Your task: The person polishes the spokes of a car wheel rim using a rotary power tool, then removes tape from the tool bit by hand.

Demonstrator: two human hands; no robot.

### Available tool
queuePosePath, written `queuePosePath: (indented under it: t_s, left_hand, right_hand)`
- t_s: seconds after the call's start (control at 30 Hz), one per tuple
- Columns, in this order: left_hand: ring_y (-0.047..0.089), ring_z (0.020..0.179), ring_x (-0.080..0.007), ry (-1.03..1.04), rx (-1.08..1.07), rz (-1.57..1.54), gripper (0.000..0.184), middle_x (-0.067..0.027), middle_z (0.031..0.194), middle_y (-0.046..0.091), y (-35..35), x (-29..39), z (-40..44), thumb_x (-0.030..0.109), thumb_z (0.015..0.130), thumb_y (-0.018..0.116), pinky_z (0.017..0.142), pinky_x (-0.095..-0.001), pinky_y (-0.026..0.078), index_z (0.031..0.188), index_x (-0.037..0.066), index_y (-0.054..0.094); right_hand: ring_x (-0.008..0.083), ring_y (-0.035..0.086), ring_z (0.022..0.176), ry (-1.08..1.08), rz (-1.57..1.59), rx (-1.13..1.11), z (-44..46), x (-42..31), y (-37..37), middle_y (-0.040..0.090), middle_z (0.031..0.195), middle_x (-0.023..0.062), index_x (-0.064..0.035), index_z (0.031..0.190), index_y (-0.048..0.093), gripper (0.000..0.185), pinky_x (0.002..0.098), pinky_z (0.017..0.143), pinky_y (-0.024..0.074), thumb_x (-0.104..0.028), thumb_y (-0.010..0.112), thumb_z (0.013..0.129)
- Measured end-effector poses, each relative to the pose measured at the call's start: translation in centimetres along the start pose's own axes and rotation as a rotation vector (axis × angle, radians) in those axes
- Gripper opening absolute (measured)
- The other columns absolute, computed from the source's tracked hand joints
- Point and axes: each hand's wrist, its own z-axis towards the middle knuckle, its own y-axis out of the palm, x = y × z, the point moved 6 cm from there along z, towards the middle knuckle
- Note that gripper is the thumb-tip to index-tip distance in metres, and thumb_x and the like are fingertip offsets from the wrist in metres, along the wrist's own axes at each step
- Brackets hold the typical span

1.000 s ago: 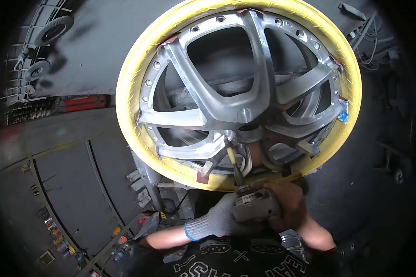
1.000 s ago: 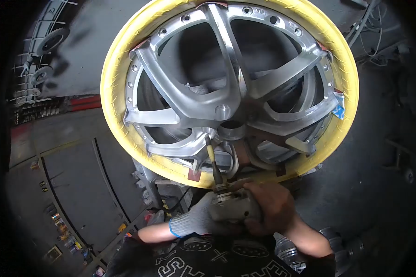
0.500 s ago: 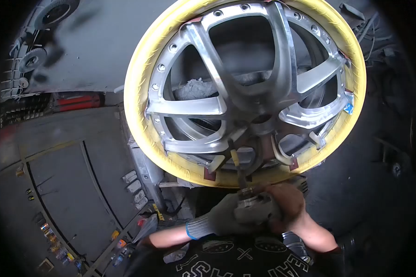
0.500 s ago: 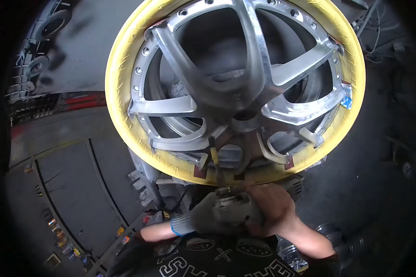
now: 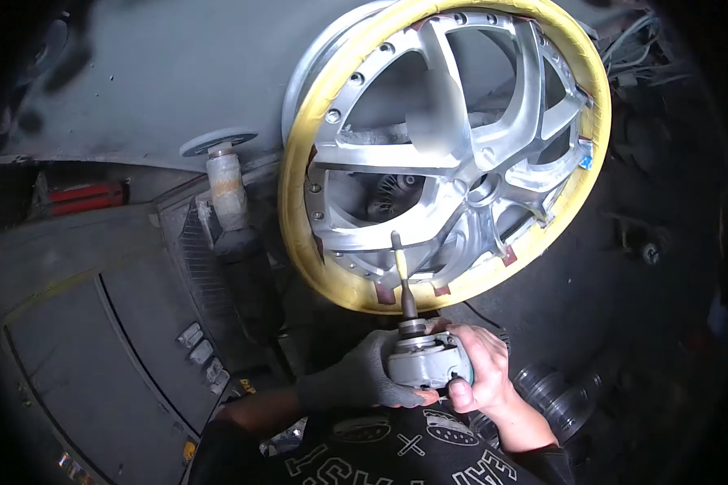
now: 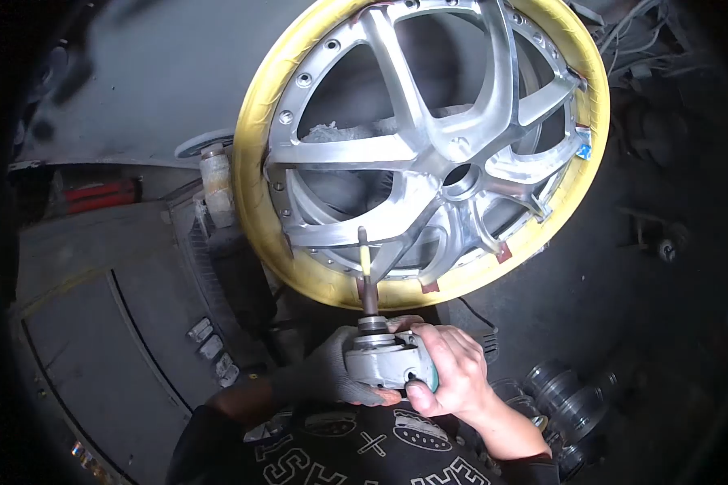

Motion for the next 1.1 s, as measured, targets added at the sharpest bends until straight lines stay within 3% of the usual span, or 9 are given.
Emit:
queuePosePath:
  t_s: [0.1, 0.43, 0.53, 0.63, 0.8, 0.93, 1.03, 1.07, 1.1]
  left_hand:
    - [0.060, 0.053, -0.0058, -0.037, -0.034, 0.018, 0.034, -0.0014, 0.069, 0.067, -1.4, -0.7, -1.4, 0.018, 0.072, 0.085, 0.049, -0.0214, 0.047, 0.097, 0.004, 0.065]
    - [0.058, 0.052, -0.0037, 0.038, -0.018, -0.145, 0.032, -0.0003, 0.068, 0.066, -4.6, -0.6, -5.5, 0.015, 0.072, 0.084, 0.046, -0.0188, 0.045, 0.096, 0.004, 0.065]
    - [0.065, 0.069, -0.0090, -0.105, -0.051, -0.092, 0.064, -0.0052, 0.090, 0.069, -5.9, -1.4, -6.5, 0.009, 0.062, 0.089, 0.059, -0.0252, 0.054, 0.117, 0.004, 0.056]
    - [0.058, 0.051, -0.0028, 0.096, 0.013, -0.072, 0.031, 0.0008, 0.067, 0.066, -6.0, -0.1, -6.9, 0.015, 0.073, 0.084, 0.045, -0.0188, 0.044, 0.095, 0.006, 0.065]
    - [0.058, 0.051, -0.0029, -0.112, -0.051, 0.079, 0.031, 0.0008, 0.067, 0.066, -5.0, 0.8, -6.3, 0.019, 0.074, 0.084, 0.045, -0.0187, 0.044, 0.095, 0.007, 0.065]
    - [0.058, 0.051, -0.0039, -0.003, -0.029, 0.037, 0.037, 0.0004, 0.068, 0.066, -2.1, 2.1, -3.8, 0.022, 0.073, 0.086, 0.045, -0.0195, 0.045, 0.098, 0.006, 0.064]
    - [0.060, 0.053, -0.0070, -0.053, -0.018, 0.098, 0.048, -0.0014, 0.071, 0.067, 0.5, 2.8, -1.0, 0.026, 0.072, 0.087, 0.050, -0.0230, 0.048, 0.107, 0.004, 0.062]
    - [0.064, 0.066, -0.0076, 0.043, -0.003, 0.138, 0.055, -0.0035, 0.084, 0.068, 1.1, 2.9, 0.4, 0.019, 0.068, 0.090, 0.061, -0.0241, 0.054, 0.112, 0.004, 0.061]
    - [0.064, 0.071, -0.0080, -0.004, -0.016, 0.113, 0.056, -0.0044, 0.087, 0.068, 2.0, 3.0, 1.5, 0.020, 0.069, 0.090, 0.065, -0.0248, 0.054, 0.114, 0.003, 0.060]
  right_hand:
    - [0.0394, 0.067, 0.078, 0.056, -0.004, -0.031, 0.4, -1.3, 1.4, 0.066, 0.091, 0.0241, 0.0087, 0.112, 0.057, 0.064, 0.0448, 0.075, 0.0536, -0.049, 0.057, 0.085]
    - [0.0396, 0.067, 0.077, 0.073, -0.023, -0.052, 2.5, -4.8, 5.1, 0.066, 0.090, 0.0247, 0.0098, 0.115, 0.055, 0.061, 0.0445, 0.074, 0.0549, -0.044, 0.059, 0.085]
    - [0.0400, 0.067, 0.077, 0.058, -0.018, -0.057, 3.2, -5.4, 5.9, 0.066, 0.089, 0.0252, 0.0103, 0.117, 0.054, 0.062, 0.0450, 0.075, 0.0551, -0.042, 0.059, 0.085]
    - [0.0401, 0.067, 0.077, 0.040, -0.011, -0.052, 3.4, -5.6, 6.4, 0.066, 0.089, 0.0253, 0.0104, 0.117, 0.054, 0.062, 0.0450, 0.075, 0.0551, -0.042, 0.059, 0.085]
    - [0.0401, 0.066, 0.076, 0.062, 0.001, -0.059, 3.2, -5.0, 5.2, 0.066, 0.089, 0.0246, 0.0100, 0.115, 0.056, 0.063, 0.0449, 0.074, 0.0546, -0.045, 0.059, 0.084]
    - [0.0390, 0.065, 0.072, 0.016, -0.005, 0.020, 1.9, -3.5, 1.7, 0.065, 0.087, 0.0237, 0.0093, 0.112, 0.058, 0.068, 0.0438, 0.069, 0.0531, -0.054, 0.053, 0.086]
    - [0.0379, 0.065, 0.069, 0.013, 0.003, 0.034, 1.3, -1.6, -1.8, 0.065, 0.086, 0.0233, 0.0104, 0.111, 0.057, 0.078, 0.0438, 0.067, 0.0525, -0.063, 0.042, 0.091]
    - [0.0385, 0.066, 0.072, -0.004, -0.009, 0.047, 1.1, -0.8, -3.0, 0.065, 0.086, 0.0233, 0.0110, 0.111, 0.057, 0.080, 0.0436, 0.069, 0.0535, -0.065, 0.040, 0.092]
    - [0.0389, 0.067, 0.073, 0.002, 0.011, 0.042, 1.2, 0.1, -4.2, 0.066, 0.088, 0.0235, 0.0111, 0.111, 0.057, 0.080, 0.0437, 0.070, 0.0541, -0.065, 0.039, 0.092]
